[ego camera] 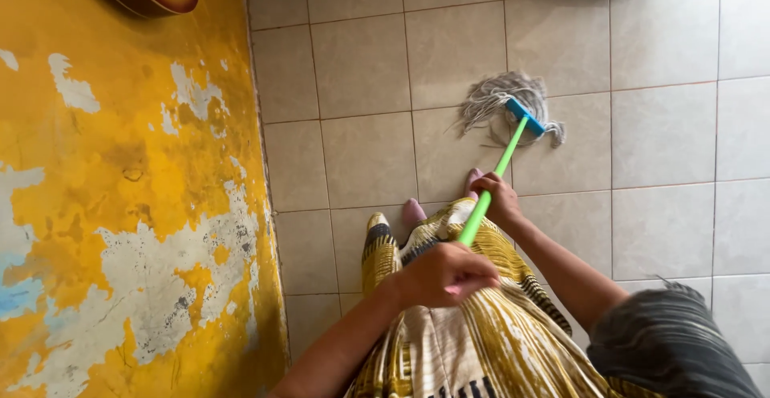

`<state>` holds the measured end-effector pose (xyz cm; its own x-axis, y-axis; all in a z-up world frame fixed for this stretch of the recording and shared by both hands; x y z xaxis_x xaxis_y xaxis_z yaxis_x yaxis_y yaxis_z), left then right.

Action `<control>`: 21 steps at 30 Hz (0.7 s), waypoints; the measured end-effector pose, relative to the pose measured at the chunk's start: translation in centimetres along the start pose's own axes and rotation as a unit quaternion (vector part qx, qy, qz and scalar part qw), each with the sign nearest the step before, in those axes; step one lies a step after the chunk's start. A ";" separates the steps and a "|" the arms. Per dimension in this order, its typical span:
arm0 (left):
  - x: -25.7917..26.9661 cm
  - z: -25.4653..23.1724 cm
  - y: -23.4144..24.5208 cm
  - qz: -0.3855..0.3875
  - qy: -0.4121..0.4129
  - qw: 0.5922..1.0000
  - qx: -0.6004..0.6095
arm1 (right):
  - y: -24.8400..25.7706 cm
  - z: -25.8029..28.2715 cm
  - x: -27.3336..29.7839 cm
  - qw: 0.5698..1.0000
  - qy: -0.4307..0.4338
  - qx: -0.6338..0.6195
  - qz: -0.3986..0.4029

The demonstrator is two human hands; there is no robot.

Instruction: Mopping a tiled floor with a string mop.

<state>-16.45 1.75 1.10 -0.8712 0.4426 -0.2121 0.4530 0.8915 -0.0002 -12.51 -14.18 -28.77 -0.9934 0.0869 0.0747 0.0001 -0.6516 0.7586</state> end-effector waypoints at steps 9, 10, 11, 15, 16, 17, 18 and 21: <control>9.7 -7.8 9.3 -0.163 0.095 0.967 -0.172 | -12.2 15.2 4.7 0.966 0.124 -0.051 0.221; 10.7 -8.4 9.1 -0.167 0.096 0.966 -0.175 | -13.0 17.5 5.1 0.965 0.128 -0.052 0.224; 11.8 -8.9 9.4 -0.194 0.104 0.954 -0.201 | -14.3 20.1 6.1 0.949 0.154 -0.062 0.269; 13.7 -10.2 9.7 -0.279 0.101 0.913 -0.280 | -22.5 26.6 10.6 0.872 0.238 -0.051 0.424; 13.4 -9.6 9.5 -0.279 0.103 0.912 -0.281 | -23.2 27.6 10.3 0.872 0.238 -0.052 0.425; 13.0 -8.9 9.3 -0.268 0.102 0.909 -0.301 | -23.9 29.0 10.3 0.857 0.268 -0.065 0.436; 12.6 -8.2 8.9 -0.256 0.101 0.906 -0.321 | -24.5 30.4 10.4 0.841 0.297 -0.077 0.446; 11.2 -5.1 8.2 -0.219 0.111 0.919 -0.307 | -23.3 31.6 8.8 0.829 0.329 -0.071 0.446</control>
<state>-23.41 14.51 3.72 -0.9927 -0.0241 -0.1178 -0.0832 0.8448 0.5285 -17.59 25.53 -25.35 -0.4524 -0.8773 0.1604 0.8014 -0.3210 0.5047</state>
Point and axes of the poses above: each hand's wrist, its own x-axis away from the middle knuckle, its own y-axis out of the back of the hand, z = x × y, the point moved 9 cm from there along -x, towards the middle knuckle, and after that the axes turned 13 degrees about -z, right-handed, at the moved point
